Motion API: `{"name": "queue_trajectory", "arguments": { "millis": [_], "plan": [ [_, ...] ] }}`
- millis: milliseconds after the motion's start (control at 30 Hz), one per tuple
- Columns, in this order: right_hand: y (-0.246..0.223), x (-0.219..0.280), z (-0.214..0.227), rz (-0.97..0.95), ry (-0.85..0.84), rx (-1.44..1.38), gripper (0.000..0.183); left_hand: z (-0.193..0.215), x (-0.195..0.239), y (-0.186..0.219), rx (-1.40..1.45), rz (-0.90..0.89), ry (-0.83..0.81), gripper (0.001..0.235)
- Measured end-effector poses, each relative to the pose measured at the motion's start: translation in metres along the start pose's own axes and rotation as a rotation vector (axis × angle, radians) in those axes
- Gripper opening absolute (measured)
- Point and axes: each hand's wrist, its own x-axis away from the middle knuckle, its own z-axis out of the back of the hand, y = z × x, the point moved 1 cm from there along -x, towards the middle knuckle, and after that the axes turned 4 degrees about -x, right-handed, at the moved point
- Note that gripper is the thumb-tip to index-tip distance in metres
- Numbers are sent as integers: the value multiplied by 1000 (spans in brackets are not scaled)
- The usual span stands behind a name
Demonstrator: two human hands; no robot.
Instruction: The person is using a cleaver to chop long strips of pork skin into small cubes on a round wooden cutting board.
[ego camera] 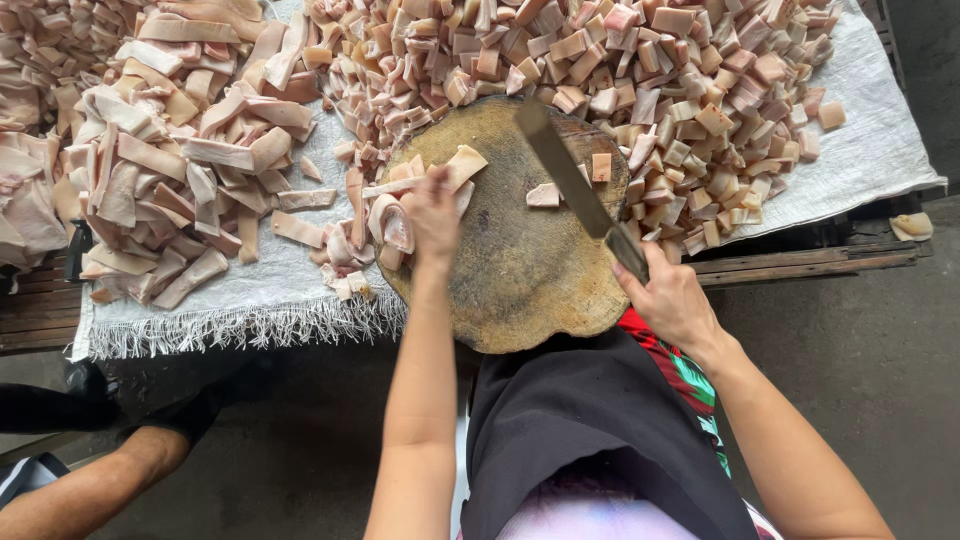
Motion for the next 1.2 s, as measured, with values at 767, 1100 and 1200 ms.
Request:
{"name": "queue_trajectory", "arguments": {
  "millis": [767,1100,1200],
  "plan": [
    [32,-40,-19,-121,73,66,47,-37,-16,69,-214,85,-750,37],
    [43,-39,-28,-108,113,46,48,-63,37,8,-313,-48,-510,42],
    [33,-37,-23,-114,95,16,49,-66,50,0,-252,-23,-403,32]
  ]
}}
